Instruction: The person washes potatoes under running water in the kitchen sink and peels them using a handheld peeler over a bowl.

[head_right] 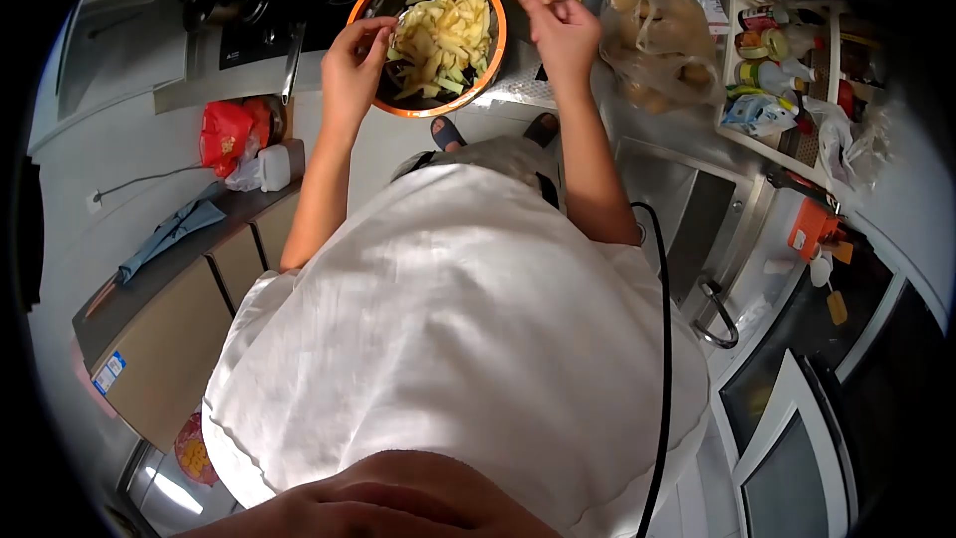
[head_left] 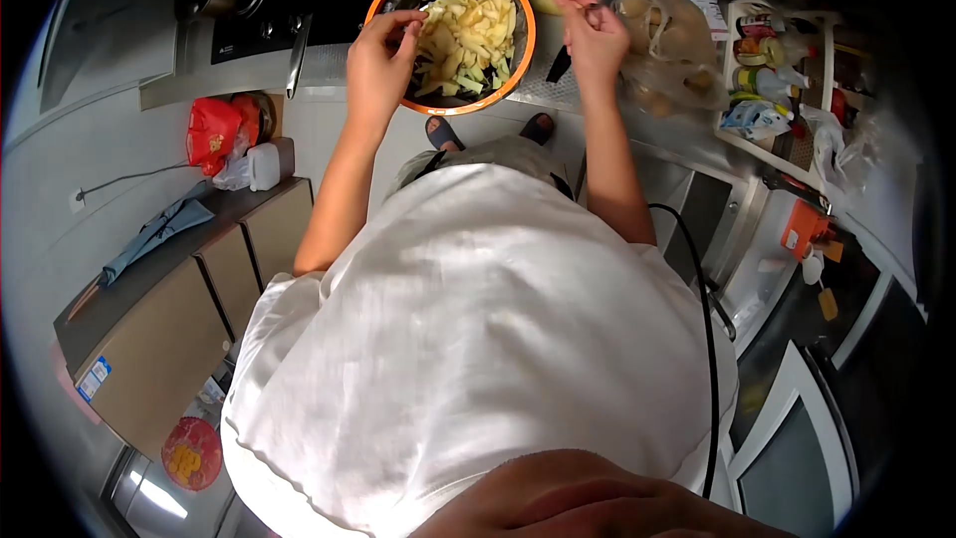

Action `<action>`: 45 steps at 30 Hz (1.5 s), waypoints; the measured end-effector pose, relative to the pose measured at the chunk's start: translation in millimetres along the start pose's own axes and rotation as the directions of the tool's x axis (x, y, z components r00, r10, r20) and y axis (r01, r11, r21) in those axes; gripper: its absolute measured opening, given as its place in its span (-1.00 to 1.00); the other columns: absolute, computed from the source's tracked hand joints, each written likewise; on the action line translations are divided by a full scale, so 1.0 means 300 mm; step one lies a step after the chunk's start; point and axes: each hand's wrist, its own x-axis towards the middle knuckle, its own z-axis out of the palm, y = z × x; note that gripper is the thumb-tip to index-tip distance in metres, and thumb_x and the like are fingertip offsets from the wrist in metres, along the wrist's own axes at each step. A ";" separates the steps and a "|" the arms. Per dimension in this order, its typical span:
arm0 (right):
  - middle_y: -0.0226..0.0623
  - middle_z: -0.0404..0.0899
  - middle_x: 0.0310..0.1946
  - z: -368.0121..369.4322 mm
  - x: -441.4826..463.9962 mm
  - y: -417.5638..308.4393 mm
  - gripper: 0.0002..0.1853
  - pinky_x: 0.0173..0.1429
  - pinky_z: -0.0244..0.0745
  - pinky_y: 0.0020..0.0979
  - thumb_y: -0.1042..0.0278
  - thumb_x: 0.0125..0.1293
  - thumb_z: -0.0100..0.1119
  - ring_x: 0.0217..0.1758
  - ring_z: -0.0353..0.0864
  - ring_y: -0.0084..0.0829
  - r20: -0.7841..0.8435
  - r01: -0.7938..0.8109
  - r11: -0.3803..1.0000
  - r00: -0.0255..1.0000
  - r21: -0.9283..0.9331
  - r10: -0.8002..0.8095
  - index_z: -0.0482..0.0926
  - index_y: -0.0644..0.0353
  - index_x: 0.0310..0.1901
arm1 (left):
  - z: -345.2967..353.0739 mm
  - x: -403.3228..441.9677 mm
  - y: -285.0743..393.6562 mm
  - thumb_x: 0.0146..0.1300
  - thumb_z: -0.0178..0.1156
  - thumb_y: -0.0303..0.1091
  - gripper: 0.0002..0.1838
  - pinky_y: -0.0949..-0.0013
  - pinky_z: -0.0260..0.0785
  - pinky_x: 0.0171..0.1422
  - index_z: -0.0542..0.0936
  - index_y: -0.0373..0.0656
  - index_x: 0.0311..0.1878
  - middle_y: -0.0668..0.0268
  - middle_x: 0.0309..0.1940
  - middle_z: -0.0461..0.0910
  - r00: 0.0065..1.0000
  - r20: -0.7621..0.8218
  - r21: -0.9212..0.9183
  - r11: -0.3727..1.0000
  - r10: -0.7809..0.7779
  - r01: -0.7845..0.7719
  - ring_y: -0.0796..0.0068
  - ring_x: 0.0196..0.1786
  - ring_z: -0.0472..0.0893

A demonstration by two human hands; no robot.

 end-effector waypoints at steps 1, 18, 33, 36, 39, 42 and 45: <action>-0.69 0.44 -0.59 0.014 -0.020 -0.053 -0.80 -0.48 0.14 -0.60 0.30 0.39 0.47 -0.57 0.26 -0.79 0.194 0.009 0.997 0.981 -0.071 0.005 0.81 0.24 -0.09 | 0.001 0.009 -0.003 0.43 0.30 -0.41 -0.86 0.39 0.57 -0.12 0.77 -0.16 -0.04 0.23 -0.20 0.75 1.000 0.004 -0.015 1.000 0.025 -0.025 0.41 -0.24 0.75; -0.26 0.73 -0.09 -0.605 -0.032 0.098 -0.58 0.03 0.56 -0.25 0.16 0.25 0.58 -0.09 0.66 -0.35 -0.484 -0.014 0.612 0.628 -0.790 -0.610 0.69 0.32 -0.05 | 0.304 -0.007 0.371 0.42 0.26 -0.42 -0.83 0.38 0.53 -0.17 0.73 -0.13 0.01 0.23 -0.17 0.73 0.822 0.435 -0.317 0.917 0.366 -0.241 0.41 -0.23 0.71; -0.16 0.76 0.04 -0.921 -0.058 0.190 -0.45 0.22 0.52 -0.33 0.28 0.20 0.59 0.03 0.69 -0.35 -0.573 -0.044 0.901 0.785 -0.432 -0.236 0.62 0.31 0.18 | 1.219 0.270 0.407 0.27 0.25 -0.44 -0.35 0.08 0.28 0.58 0.39 -0.20 0.46 -0.17 0.57 0.22 0.506 0.568 0.001 0.615 0.648 -0.789 -0.22 0.48 0.38; -0.42 0.79 -0.19 -0.855 -0.082 0.099 -0.80 -0.15 0.45 -0.60 0.49 0.37 0.36 -0.26 0.54 -0.76 -0.303 0.005 0.999 0.953 -0.052 -0.021 0.71 0.27 0.00 | 1.221 0.370 0.517 0.25 0.21 -0.52 -0.31 0.08 0.26 0.59 0.38 -0.17 0.50 -0.16 0.55 0.23 0.375 0.436 -0.037 0.433 0.818 -0.901 -0.24 0.49 0.36; -0.44 0.78 -0.25 -0.879 -0.146 0.000 -0.82 -0.29 0.34 -0.62 0.58 0.37 0.27 -0.37 0.47 -0.80 -0.297 -0.050 0.998 0.954 -0.026 0.040 0.72 0.28 -0.03 | 1.212 0.411 0.630 0.22 0.18 -0.59 -0.28 0.09 0.24 0.61 0.38 -0.15 0.51 -0.15 0.53 0.25 0.458 0.416 -0.140 0.553 0.785 -0.821 -0.24 0.49 0.36; -0.46 0.75 -0.30 -0.927 -0.165 -0.019 -0.84 -0.31 0.29 -0.64 0.64 0.35 0.19 -0.39 0.44 -0.82 -0.278 0.052 0.996 0.960 0.071 -0.030 0.71 0.28 -0.12 | 1.143 0.298 0.691 0.20 0.24 -0.52 -0.43 0.06 0.39 0.42 0.54 -0.18 0.34 -0.11 0.37 0.44 0.277 0.497 -0.217 0.427 0.822 -0.878 -0.23 0.39 0.45; -0.44 0.73 -0.31 -0.933 -0.159 -0.069 -0.87 -0.20 0.40 -0.63 0.67 0.33 0.16 -0.28 0.60 -0.75 -0.240 0.159 0.986 0.961 0.058 -0.141 0.67 0.27 -0.19 | 1.171 0.162 0.621 0.32 0.26 -0.25 -0.69 0.08 0.42 0.40 0.71 0.01 0.11 0.33 0.33 0.52 -0.203 0.811 -0.341 0.161 0.548 -0.926 0.09 0.43 0.43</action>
